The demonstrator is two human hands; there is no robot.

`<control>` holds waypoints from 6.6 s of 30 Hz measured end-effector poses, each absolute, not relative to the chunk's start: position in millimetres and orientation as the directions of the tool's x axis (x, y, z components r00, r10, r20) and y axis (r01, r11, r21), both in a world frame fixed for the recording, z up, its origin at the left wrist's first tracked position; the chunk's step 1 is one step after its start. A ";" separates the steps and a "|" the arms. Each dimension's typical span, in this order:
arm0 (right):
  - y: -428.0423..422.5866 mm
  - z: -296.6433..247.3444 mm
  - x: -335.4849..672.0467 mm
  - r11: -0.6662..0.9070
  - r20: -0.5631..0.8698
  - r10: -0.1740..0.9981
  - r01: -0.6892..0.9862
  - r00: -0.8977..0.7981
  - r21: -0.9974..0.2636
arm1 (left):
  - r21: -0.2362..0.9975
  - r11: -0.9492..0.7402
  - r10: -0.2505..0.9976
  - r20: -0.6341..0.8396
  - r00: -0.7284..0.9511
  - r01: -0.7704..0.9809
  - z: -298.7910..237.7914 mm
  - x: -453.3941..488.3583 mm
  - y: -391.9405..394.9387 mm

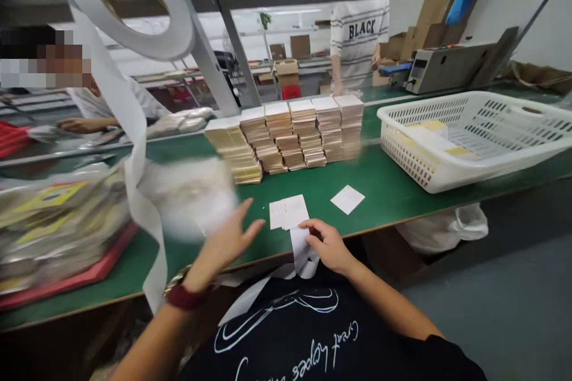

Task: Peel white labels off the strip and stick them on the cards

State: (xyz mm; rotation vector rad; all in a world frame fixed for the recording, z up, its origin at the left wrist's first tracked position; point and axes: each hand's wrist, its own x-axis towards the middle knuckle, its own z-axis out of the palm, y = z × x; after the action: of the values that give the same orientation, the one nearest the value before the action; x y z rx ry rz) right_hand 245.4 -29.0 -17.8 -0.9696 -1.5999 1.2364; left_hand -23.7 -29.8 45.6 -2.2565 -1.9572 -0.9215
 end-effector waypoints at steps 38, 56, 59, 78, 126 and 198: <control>-26.7 -19.5 259.9 0.414 0.414 0.907 0.368 -0.084 -0.833 | 0.836 -0.329 0.925 0.192 0.326 0.439 -14.9 78.2 -15.4; 32.7 -34.9 326.4 0.018 0.238 0.935 0.638 0.262 -0.770 | 0.240 -0.800 0.600 0.330 0.729 0.550 -32.3 86.2 -11.4; 37.5 -27.0 320.0 0.006 0.182 0.961 0.640 0.210 -0.768 | 0.255 -0.812 0.584 0.357 0.729 0.525 -35.2 85.1 -11.0; 35.1 -26.7 266.8 0.235 0.227 0.965 0.827 -0.134 -0.510 | 0.297 -0.777 0.629 0.404 0.664 0.555 -33.6 84.3 -3.0; -19.5 -18.3 255.4 0.561 0.515 0.828 0.331 -0.223 -0.759 | 0.577 -0.729 0.683 0.647 0.339 0.367 -23.9 74.8 -13.9; 30.1 -22.6 285.9 0.103 0.322 0.941 0.815 0.106 -0.570 | 0.322 -0.704 0.709 0.379 0.595 0.633 -26.8 85.6 -9.3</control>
State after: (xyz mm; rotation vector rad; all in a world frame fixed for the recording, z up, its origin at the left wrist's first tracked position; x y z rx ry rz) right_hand 285.9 30.1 -22.6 -1.7295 -1.7258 0.2430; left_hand 85.6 -9.3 -26.8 -2.9404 -1.2463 -0.8115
